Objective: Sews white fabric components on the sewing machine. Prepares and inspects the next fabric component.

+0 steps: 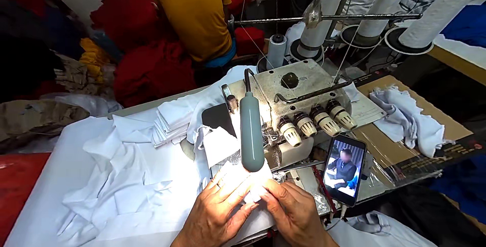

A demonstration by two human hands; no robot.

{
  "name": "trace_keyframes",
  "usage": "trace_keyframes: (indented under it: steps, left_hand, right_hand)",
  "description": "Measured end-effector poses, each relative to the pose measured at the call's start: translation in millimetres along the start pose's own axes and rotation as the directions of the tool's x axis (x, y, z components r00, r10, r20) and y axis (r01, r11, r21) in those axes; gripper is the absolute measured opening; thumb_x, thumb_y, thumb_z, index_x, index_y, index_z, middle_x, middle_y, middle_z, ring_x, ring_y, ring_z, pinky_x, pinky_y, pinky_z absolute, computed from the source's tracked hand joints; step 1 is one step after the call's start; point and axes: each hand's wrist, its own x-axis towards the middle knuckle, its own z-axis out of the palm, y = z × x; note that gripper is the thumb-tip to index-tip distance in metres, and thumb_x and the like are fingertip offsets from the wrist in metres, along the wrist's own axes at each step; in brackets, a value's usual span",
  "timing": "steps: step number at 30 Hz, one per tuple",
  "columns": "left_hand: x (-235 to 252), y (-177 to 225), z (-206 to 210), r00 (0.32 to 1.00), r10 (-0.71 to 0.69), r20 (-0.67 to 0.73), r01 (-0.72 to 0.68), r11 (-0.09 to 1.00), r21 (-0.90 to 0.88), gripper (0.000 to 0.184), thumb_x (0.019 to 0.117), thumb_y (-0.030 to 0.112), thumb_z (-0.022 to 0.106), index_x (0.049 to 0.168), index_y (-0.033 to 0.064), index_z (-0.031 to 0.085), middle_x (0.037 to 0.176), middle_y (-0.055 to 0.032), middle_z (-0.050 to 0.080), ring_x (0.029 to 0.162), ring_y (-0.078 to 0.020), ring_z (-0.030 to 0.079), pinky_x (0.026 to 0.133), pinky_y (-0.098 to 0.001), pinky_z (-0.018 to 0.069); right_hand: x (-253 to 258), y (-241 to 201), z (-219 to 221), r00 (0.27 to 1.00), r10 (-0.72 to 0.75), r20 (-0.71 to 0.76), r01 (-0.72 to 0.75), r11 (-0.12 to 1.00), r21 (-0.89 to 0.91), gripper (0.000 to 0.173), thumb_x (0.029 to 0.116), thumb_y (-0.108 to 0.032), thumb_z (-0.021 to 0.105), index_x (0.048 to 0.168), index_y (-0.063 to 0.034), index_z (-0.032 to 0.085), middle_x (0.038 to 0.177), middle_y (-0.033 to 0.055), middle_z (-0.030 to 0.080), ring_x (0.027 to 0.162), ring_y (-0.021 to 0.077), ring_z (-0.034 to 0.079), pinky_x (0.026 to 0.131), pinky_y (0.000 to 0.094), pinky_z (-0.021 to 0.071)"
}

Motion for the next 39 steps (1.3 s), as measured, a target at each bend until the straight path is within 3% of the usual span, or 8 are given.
trace_keyframes:
  steps: [5,11,15,21,25,27,33,39]
  left_hand:
    - [1,-2,0,1.000,-0.002,-0.006,0.002,1.000,-0.011,0.032,0.1025,0.038,0.057,0.116,0.0162,0.077,0.115,-0.0033,0.076,0.117,-0.0147,0.067,0.110,-0.0343,0.0468]
    - [21,-26,-10,0.999,-0.017,0.038,0.018,1.000,-0.017,0.036,0.0976,0.038,0.055,0.083,0.0106,0.073,0.088,-0.0049,0.074,0.099,-0.0170,0.071,0.105,-0.0419,0.0510]
    - [43,-61,-21,0.996,-0.004,0.090,0.014,0.994,-0.107,0.044,0.0912,0.038,0.058,0.122,0.0088,0.072,0.130,-0.0027,0.070,0.132,-0.0123,0.058,0.118,-0.0445,0.0387]
    - [47,-71,-39,0.993,-0.121,0.017,0.120,0.992,0.030,0.040,0.0933,0.024,0.063,0.125,0.0010,0.070,0.131,-0.0151,0.069,0.128,-0.0298,0.063,0.114,-0.0608,0.0388]
    - [11,2,-34,0.960,-0.113,-0.256,0.157,0.975,0.158,0.028,0.0951,0.024,0.064,0.105,-0.0021,0.069,0.105,-0.0199,0.070,0.104,-0.0302,0.067,0.092,-0.0431,0.0525]
    - [-9,46,-5,0.981,-0.076,-0.179,0.081,0.997,0.018,0.017,0.0989,0.024,0.063,0.100,0.0084,0.071,0.096,-0.0085,0.072,0.095,-0.0184,0.068,0.087,-0.0322,0.0554]
    - [-25,76,68,0.991,-0.128,0.023,0.124,0.984,0.128,0.016,0.0928,0.012,0.062,0.088,0.0033,0.074,0.081,-0.0102,0.068,0.076,-0.0231,0.068,0.067,-0.0305,0.0563]
    - [-29,61,53,0.925,-0.379,-0.003,0.343,0.841,-0.418,0.010,0.0858,0.013,0.071,0.082,0.0065,0.078,0.083,-0.0008,0.073,0.079,-0.0037,0.069,0.072,-0.0181,0.0595]
  right_hand:
    - [-4,2,5,1.000,-0.009,-0.013,0.009,1.000,-0.022,0.033,0.1058,-0.031,0.052,0.111,-0.0066,0.073,0.074,0.0034,0.067,0.069,0.0115,0.064,0.066,0.0237,0.0542]
    - [7,-4,9,1.000,0.023,-0.006,-0.024,0.997,-0.069,0.031,0.1029,-0.025,0.055,0.107,-0.0032,0.076,0.074,0.0046,0.072,0.068,0.0127,0.068,0.064,0.0262,0.0567]
    - [13,-7,10,1.000,0.024,0.000,-0.024,0.990,-0.136,0.034,0.1025,-0.026,0.052,0.103,-0.0037,0.077,0.070,0.0035,0.070,0.064,0.0131,0.067,0.060,0.0271,0.0551]
    - [-13,-8,-7,0.980,0.194,0.036,-0.198,0.969,0.149,0.036,0.1077,-0.025,0.049,0.130,-0.0015,0.065,0.073,0.0034,0.067,0.063,0.0078,0.064,0.060,0.0248,0.0573]
    - [-37,15,-31,0.827,0.554,0.094,-0.557,0.788,0.261,0.042,0.1080,-0.023,0.043,0.146,-0.0050,0.045,0.074,-0.0015,0.064,0.059,0.0065,0.064,0.054,0.0253,0.0580]
    - [-47,28,-29,0.763,0.640,0.089,-0.638,0.725,0.259,0.039,0.1073,-0.022,0.045,0.140,-0.0015,0.047,0.072,-0.0008,0.063,0.054,0.0075,0.062,0.049,0.0254,0.0569]
    - [-54,32,-24,0.787,0.612,0.078,-0.613,0.762,0.209,0.030,0.1047,-0.021,0.053,0.128,-0.0034,0.057,0.072,-0.0005,0.062,0.054,0.0070,0.063,0.049,0.0242,0.0571]
    - [-53,12,-39,0.798,0.596,0.093,-0.595,0.753,0.280,0.019,0.1025,-0.021,0.057,0.110,-0.0062,0.067,0.078,-0.0021,0.067,0.062,0.0049,0.064,0.055,0.0202,0.0564]
